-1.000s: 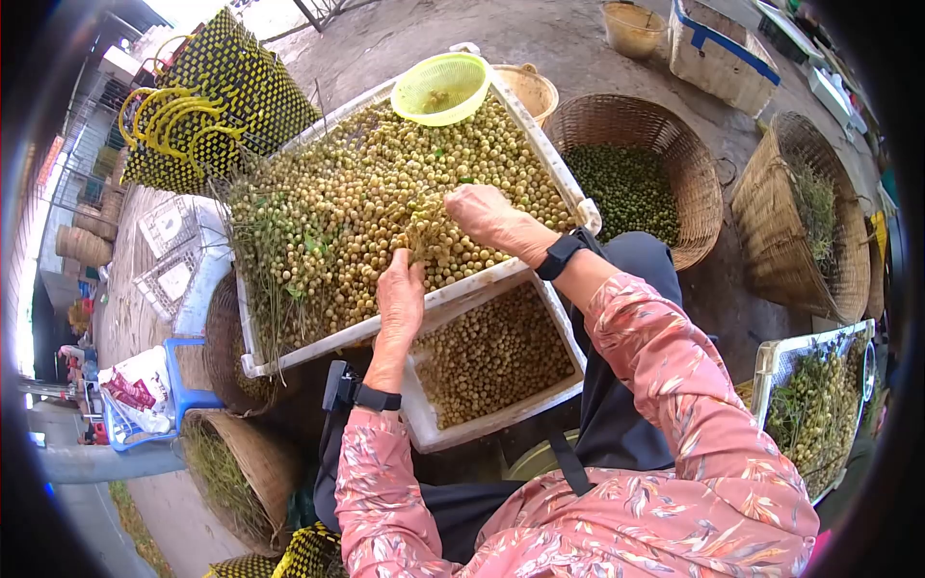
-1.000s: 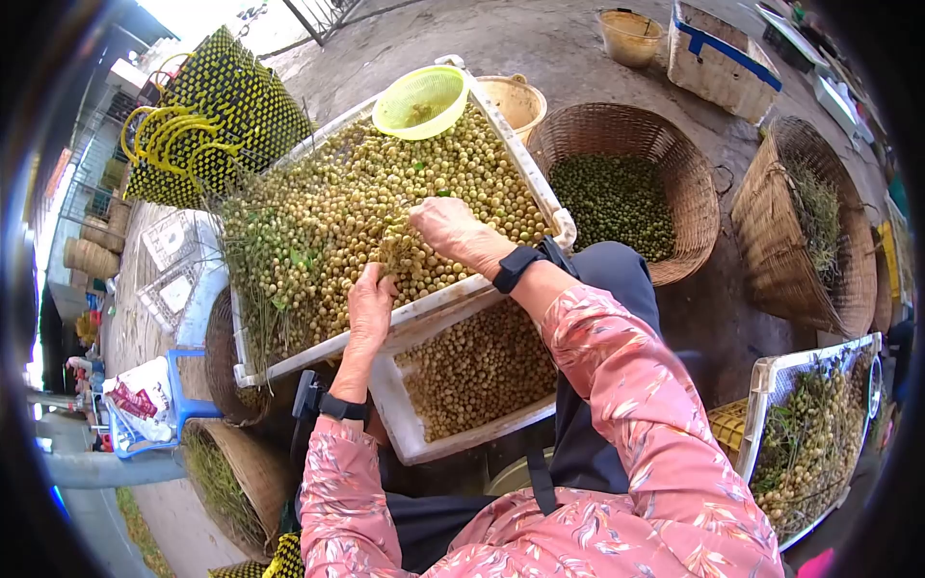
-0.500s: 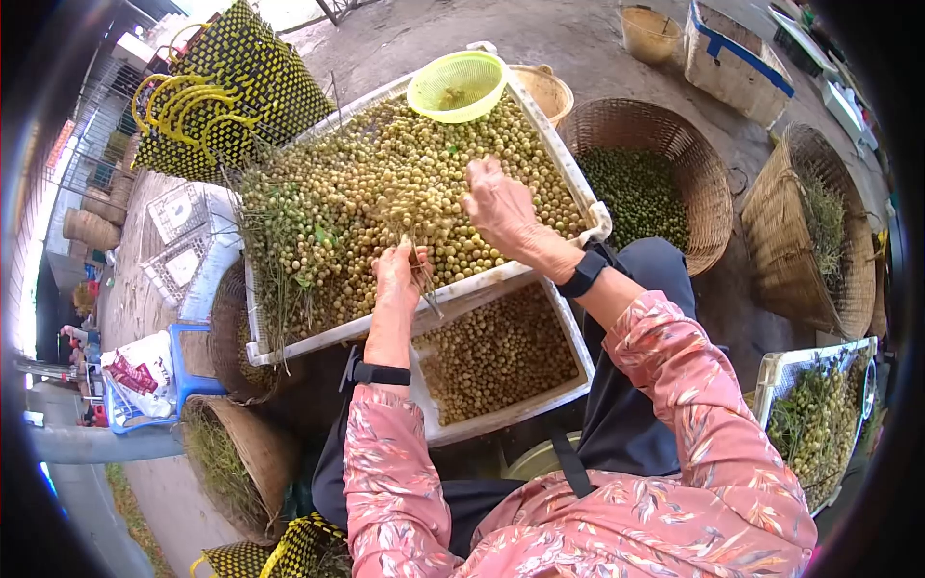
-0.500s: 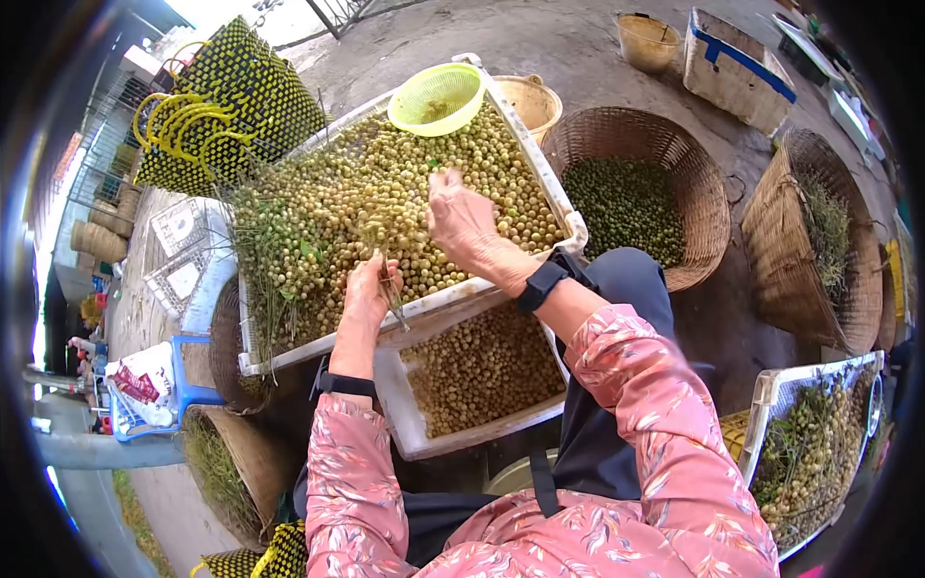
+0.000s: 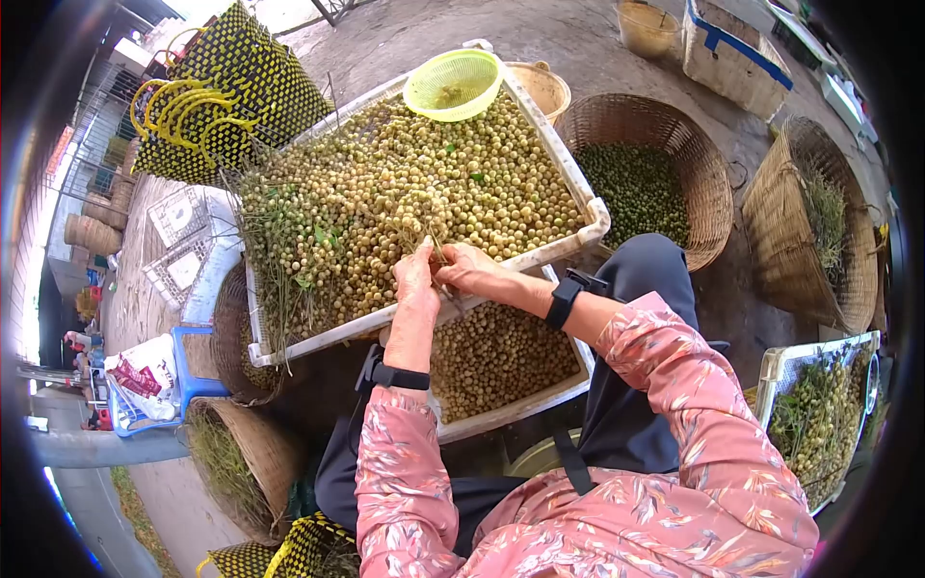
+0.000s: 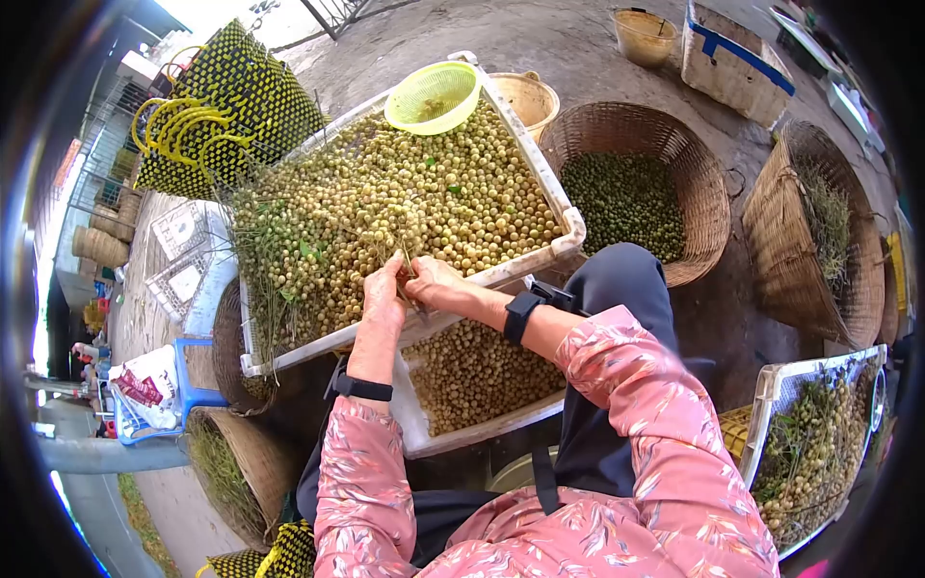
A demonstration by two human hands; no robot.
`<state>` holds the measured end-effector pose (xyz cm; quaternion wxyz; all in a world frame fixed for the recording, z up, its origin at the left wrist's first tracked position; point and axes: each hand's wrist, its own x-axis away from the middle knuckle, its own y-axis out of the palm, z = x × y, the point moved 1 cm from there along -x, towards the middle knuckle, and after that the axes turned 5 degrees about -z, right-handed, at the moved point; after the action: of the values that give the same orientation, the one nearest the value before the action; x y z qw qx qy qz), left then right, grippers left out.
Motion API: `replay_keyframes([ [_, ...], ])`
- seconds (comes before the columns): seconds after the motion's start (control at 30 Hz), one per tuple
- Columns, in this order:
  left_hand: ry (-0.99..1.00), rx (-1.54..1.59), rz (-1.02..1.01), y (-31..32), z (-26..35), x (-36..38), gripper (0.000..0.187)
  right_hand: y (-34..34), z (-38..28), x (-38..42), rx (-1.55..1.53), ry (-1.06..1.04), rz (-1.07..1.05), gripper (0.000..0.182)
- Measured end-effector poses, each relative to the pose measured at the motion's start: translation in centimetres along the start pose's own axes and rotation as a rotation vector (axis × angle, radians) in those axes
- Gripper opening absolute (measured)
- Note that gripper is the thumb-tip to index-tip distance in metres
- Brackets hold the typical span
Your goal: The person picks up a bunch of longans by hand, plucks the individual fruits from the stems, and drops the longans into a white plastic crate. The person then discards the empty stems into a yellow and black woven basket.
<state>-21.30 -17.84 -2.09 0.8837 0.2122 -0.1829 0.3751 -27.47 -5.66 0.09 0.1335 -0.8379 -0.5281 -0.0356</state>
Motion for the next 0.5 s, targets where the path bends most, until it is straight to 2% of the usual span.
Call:
replay_keyframes([
  [0.1, -0.169, -0.210, -0.059, 1.8, 3.7, 2.9, 0.022, 1.3, -1.3, 1.3, 0.636, -0.058, 0.187, 0.018],
  [0.17, 0.006, -0.295, -0.147, 1.2, 2.3, 1.3, 0.020, 2.4, -2.4, 2.6, 0.742, -0.159, 0.239, 0.021],
  [0.23, -0.047, -0.255, -0.147, 0.0, 1.7, 0.2, 0.017, 2.7, -2.6, 2.8, 0.815, -0.083, 0.034, 0.025],
  [0.27, -0.126, -0.297, -0.095, -0.1, 2.7, 1.1, 0.014, 1.8, -2.9, 2.7, 0.744, -0.214, -0.044, 0.030],
  [0.3, -0.118, -0.401, 0.018, -0.2, 3.7, 2.2, 0.013, 0.1, -3.1, 2.0, 0.605, -0.147, -0.016, 0.028],
  [0.37, -0.183, -0.142, -0.125, -2.9, 2.8, 1.6, 0.014, -4.7, -4.3, -0.1, 0.328, -0.012, 0.034, 0.032],
  [0.4, -0.186, -0.200, -0.144, -3.2, 3.1, 2.1, 0.020, -6.3, -2.9, -2.0, 0.412, -0.026, 0.345, 0.021],
  [0.43, -0.175, -0.257, -0.111, -3.2, 3.4, 2.7, 0.021, -8.1, -3.2, -2.6, 0.308, -0.048, 0.441, 0.015],
  [0.5, -0.146, -0.376, -0.046, -2.9, 4.0, 3.5, 0.025, -9.8, -1.7, -5.5, 0.583, -0.043, 0.589, 0.019],
])
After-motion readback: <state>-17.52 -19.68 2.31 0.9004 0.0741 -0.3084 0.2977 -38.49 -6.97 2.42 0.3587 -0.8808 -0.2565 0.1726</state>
